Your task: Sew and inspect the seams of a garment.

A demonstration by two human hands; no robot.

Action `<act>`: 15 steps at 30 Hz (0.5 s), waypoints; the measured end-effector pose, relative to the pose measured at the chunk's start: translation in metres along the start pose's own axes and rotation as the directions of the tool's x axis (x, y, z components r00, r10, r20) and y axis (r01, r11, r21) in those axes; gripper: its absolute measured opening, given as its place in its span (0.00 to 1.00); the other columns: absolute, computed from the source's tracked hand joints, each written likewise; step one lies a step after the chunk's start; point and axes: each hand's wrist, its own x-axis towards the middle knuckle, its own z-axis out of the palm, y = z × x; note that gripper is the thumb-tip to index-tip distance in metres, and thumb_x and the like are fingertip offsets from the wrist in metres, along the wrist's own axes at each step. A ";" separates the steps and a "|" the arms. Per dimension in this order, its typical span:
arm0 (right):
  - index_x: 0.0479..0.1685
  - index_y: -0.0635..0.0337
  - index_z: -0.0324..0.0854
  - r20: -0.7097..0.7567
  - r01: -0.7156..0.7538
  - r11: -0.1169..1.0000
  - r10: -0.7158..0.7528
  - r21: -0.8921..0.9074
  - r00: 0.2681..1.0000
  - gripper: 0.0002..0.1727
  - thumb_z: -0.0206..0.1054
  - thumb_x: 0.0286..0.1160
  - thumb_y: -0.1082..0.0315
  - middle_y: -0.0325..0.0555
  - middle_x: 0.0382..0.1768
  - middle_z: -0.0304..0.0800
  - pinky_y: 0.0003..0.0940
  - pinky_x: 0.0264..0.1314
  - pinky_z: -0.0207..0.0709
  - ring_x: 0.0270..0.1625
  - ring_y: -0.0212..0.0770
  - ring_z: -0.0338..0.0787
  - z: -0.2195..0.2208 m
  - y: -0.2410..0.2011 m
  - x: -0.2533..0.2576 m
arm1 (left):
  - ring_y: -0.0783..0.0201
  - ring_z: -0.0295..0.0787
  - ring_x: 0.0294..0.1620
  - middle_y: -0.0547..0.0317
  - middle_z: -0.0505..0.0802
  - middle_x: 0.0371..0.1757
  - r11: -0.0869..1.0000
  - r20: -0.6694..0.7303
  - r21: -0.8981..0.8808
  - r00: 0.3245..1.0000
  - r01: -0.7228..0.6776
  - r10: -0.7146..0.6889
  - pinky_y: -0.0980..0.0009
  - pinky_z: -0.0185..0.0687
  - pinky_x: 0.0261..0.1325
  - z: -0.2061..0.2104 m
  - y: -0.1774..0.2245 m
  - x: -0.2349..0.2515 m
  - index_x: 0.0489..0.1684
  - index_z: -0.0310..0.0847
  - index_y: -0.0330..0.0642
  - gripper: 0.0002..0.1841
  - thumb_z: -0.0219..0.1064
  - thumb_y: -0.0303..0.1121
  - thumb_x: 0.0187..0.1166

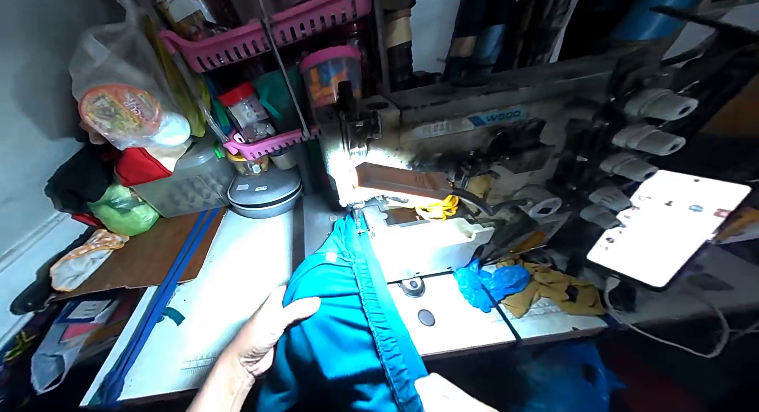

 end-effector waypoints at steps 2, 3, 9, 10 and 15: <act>0.32 0.76 0.85 -0.051 -0.025 0.999 0.023 -0.040 0.998 0.15 0.66 0.83 0.70 0.62 0.35 0.87 0.31 0.49 0.82 0.42 0.43 0.87 0.002 0.007 0.009 | 0.68 0.91 0.53 0.55 0.92 0.55 0.981 -0.083 0.183 0.993 -0.062 0.079 0.69 0.89 0.58 0.004 0.011 0.011 0.75 0.69 0.37 0.32 0.75 0.37 0.71; 0.31 0.76 0.85 -0.077 -0.031 0.998 0.026 -0.058 0.997 0.15 0.66 0.82 0.70 0.61 0.35 0.88 0.31 0.49 0.82 0.42 0.42 0.88 0.004 0.010 0.013 | 0.68 0.89 0.58 0.53 0.90 0.60 0.947 -0.109 0.305 0.985 -0.097 0.136 0.68 0.85 0.62 0.003 0.015 0.020 0.78 0.68 0.35 0.33 0.75 0.38 0.73; 0.38 0.69 0.90 -0.140 -0.057 0.997 0.050 -0.052 0.989 0.12 0.65 0.81 0.69 0.48 0.32 0.91 0.22 0.43 0.80 0.36 0.28 0.86 0.012 0.040 0.040 | 0.46 0.85 0.69 0.36 0.89 0.64 0.489 0.010 0.839 0.906 -0.237 0.423 0.46 0.74 0.76 -0.011 0.038 0.081 0.71 0.78 0.31 0.26 0.72 0.41 0.80; 0.39 0.66 0.91 -0.162 -0.034 0.998 0.025 -0.055 0.987 0.12 0.65 0.81 0.67 0.45 0.33 0.91 0.20 0.43 0.80 0.36 0.26 0.86 0.013 0.049 0.046 | 0.44 0.84 0.71 0.34 0.88 0.66 0.454 0.026 0.861 0.911 -0.230 0.411 0.45 0.72 0.77 -0.010 0.044 0.088 0.73 0.77 0.30 0.27 0.71 0.41 0.82; 0.44 0.63 0.91 -0.214 -0.088 0.995 0.076 -0.050 0.974 0.14 0.65 0.81 0.61 0.44 0.38 0.90 0.20 0.44 0.79 0.38 0.25 0.85 0.014 0.064 0.084 | 0.40 0.82 0.73 0.33 0.87 0.68 0.414 0.023 0.891 0.929 -0.187 0.370 0.41 0.69 0.79 -0.017 0.056 0.139 0.79 0.73 0.33 0.33 0.69 0.49 0.82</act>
